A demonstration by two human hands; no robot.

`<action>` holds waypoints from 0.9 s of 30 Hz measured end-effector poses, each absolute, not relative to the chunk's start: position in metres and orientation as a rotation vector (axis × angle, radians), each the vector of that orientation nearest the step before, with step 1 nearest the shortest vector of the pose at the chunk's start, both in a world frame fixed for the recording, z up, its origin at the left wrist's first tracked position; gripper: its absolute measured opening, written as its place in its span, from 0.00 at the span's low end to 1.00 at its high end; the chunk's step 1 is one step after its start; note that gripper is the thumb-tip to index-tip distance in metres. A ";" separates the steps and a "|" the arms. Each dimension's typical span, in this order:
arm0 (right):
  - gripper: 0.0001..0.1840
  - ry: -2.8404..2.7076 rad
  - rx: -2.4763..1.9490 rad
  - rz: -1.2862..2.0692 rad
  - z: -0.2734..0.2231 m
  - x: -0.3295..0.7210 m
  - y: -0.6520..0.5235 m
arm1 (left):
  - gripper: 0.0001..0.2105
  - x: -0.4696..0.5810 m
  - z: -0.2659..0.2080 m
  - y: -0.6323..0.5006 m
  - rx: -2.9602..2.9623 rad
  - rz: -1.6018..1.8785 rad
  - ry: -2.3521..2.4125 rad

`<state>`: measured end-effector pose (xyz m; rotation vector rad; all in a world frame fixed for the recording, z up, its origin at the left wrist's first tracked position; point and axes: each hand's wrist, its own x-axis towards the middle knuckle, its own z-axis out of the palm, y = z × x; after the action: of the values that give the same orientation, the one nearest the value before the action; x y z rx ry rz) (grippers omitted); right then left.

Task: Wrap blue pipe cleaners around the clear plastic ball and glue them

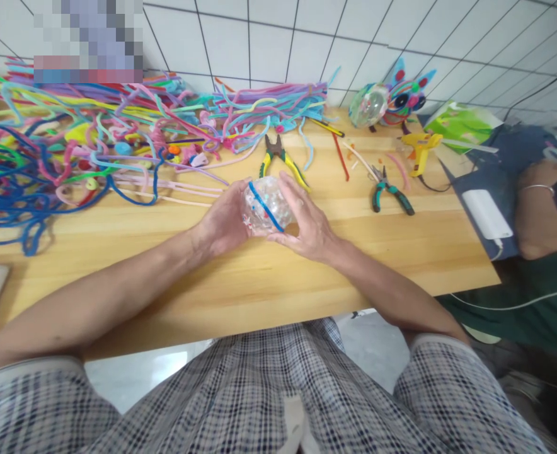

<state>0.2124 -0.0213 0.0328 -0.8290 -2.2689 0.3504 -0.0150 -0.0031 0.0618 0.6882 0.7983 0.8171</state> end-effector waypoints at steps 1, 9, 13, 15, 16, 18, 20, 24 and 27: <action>0.58 -2.263 -0.828 0.340 0.033 0.213 -0.022 | 0.18 -0.015 0.061 -0.003 0.680 0.806 0.799; 0.57 -2.208 -0.899 0.306 0.032 0.217 -0.020 | 0.30 -0.010 0.076 -0.016 0.818 0.853 0.778; 0.61 -2.213 -0.944 0.328 0.031 0.215 -0.022 | 0.28 -0.007 0.074 -0.016 0.823 0.881 0.811; 0.64 -2.212 -0.943 0.303 0.032 0.214 -0.022 | 0.27 -0.007 0.073 -0.014 0.775 0.893 0.816; 0.64 -2.214 -0.922 0.277 0.033 0.214 -0.022 | 0.26 -0.007 0.073 -0.013 0.748 0.894 0.815; 0.61 -2.223 -0.860 0.222 0.035 0.215 -0.021 | 0.26 -0.006 0.074 -0.011 0.705 0.884 0.800; 0.55 -2.235 -0.819 0.195 0.037 0.216 -0.020 | 0.26 -0.006 0.075 -0.011 0.684 0.867 0.774; 0.49 -2.224 -0.796 0.197 0.038 0.216 -0.019 | 0.25 -0.006 0.073 -0.012 0.673 0.868 0.734; 0.47 -2.199 -0.792 0.223 0.037 0.212 -0.022 | 0.25 -0.005 0.071 -0.015 0.673 0.895 0.728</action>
<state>0.2121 -0.0216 0.0367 -0.7918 -2.1991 0.2227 -0.0047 -0.0150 0.0710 0.6735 0.7283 0.8953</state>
